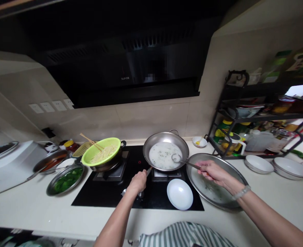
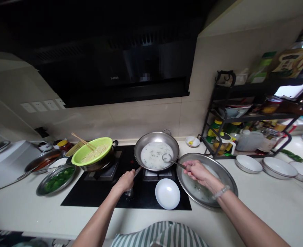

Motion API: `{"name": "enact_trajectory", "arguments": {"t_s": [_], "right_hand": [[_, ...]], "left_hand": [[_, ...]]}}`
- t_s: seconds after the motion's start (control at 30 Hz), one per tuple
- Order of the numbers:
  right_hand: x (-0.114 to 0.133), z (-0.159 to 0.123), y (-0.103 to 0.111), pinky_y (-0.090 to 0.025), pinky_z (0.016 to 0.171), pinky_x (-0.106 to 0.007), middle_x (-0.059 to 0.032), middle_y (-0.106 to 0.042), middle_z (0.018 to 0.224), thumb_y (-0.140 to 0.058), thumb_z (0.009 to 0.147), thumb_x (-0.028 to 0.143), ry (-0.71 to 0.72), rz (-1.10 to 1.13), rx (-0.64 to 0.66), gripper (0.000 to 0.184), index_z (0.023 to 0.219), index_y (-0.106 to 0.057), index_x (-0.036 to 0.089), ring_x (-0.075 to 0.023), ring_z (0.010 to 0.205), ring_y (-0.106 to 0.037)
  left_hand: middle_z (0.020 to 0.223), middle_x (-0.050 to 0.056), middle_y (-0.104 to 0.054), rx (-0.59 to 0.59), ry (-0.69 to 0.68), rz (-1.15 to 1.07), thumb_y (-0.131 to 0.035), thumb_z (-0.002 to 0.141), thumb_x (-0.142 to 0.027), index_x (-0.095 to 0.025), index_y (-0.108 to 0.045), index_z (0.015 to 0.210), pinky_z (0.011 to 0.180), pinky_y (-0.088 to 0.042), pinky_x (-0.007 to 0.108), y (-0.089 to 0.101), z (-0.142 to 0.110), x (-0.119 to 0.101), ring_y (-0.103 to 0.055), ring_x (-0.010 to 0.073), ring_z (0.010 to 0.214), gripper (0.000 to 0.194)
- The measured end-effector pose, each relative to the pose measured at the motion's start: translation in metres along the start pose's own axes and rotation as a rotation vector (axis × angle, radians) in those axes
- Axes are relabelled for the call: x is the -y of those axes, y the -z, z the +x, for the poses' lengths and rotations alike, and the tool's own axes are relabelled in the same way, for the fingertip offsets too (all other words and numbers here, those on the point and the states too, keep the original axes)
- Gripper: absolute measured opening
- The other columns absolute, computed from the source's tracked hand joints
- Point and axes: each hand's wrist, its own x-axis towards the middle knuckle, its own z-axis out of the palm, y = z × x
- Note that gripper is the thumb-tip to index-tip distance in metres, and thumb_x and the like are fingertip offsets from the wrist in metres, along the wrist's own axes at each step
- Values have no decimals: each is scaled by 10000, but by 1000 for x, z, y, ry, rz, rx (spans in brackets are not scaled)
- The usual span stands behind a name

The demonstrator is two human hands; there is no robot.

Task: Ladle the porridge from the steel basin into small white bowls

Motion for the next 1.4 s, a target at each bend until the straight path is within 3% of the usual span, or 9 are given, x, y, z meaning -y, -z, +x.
{"name": "enact_trajectory", "arguments": {"t_s": [0.23,0.43,0.7,0.8,0.9,1.0,1.13,1.27,1.4], "right_hand": [[6,-14,8,-201,312,-128,-11,-579,562,-527,742,41,12,75,7,171,878,-593,123,-21,337,-327],[3,-41,37,-195,311,-117,-20,-592,592,-599,691,81,35,171,-19,303,992,-625,111,-16,351,-303],[-44,-63,94,-259,306,-186,-76,-657,677,-662,617,195,-11,129,-235,390,1005,-650,157,-81,384,-412],[-74,-58,104,-339,346,-235,-63,-658,646,-612,647,255,49,-57,-301,378,1012,-644,164,-131,406,-478],[-105,-52,109,-507,562,-322,-76,-675,635,-533,671,253,229,-422,-377,306,935,-673,186,-233,587,-631],[-135,-49,110,-528,756,-378,-136,-728,832,-472,703,264,383,-755,-485,322,936,-683,195,-304,820,-692],[-162,-50,107,-542,711,-401,-194,-686,1082,-417,736,265,526,-935,-556,422,1067,-658,161,-315,837,-697],[-153,-54,102,-536,662,-400,-180,-709,898,-452,717,286,413,-693,-578,368,1000,-653,164,-302,740,-682],[-109,-65,91,-414,399,-290,-112,-680,749,-559,692,337,138,-80,-503,357,1017,-612,198,-194,506,-567]], "left_hand": [[1094,164,-639,1,4,11,-522,759,-32,-151,-489,1191,775,-516,326,0,1,0,-648,288,1018,449],[1096,163,-640,-3,-4,25,-516,770,-39,-152,-490,1187,774,-516,315,-1,2,1,-650,279,1018,433],[1100,166,-642,16,12,14,-478,780,-15,-157,-462,1233,778,-510,307,-1,2,0,-651,277,1026,475],[1080,164,-645,18,8,14,-477,781,-18,-153,-466,1230,786,-506,312,-1,2,1,-649,278,1026,469],[1102,177,-630,17,10,14,-480,783,-25,-148,-473,1225,800,-505,327,-1,1,1,-643,283,1035,459],[1107,183,-624,18,9,16,-481,786,-31,-148,-472,1223,799,-504,332,-1,1,0,-641,285,1037,453],[1090,181,-629,19,1,18,-485,789,-33,-153,-468,1213,773,-508,335,-1,2,1,-647,291,1022,441],[1087,177,-633,24,9,15,-490,787,-32,-156,-471,1204,779,-509,336,-1,3,0,-648,291,1024,435],[1107,152,-633,34,15,1,-513,778,-47,-174,-468,1210,793,-506,311,0,2,0,-645,275,1034,452]]}}
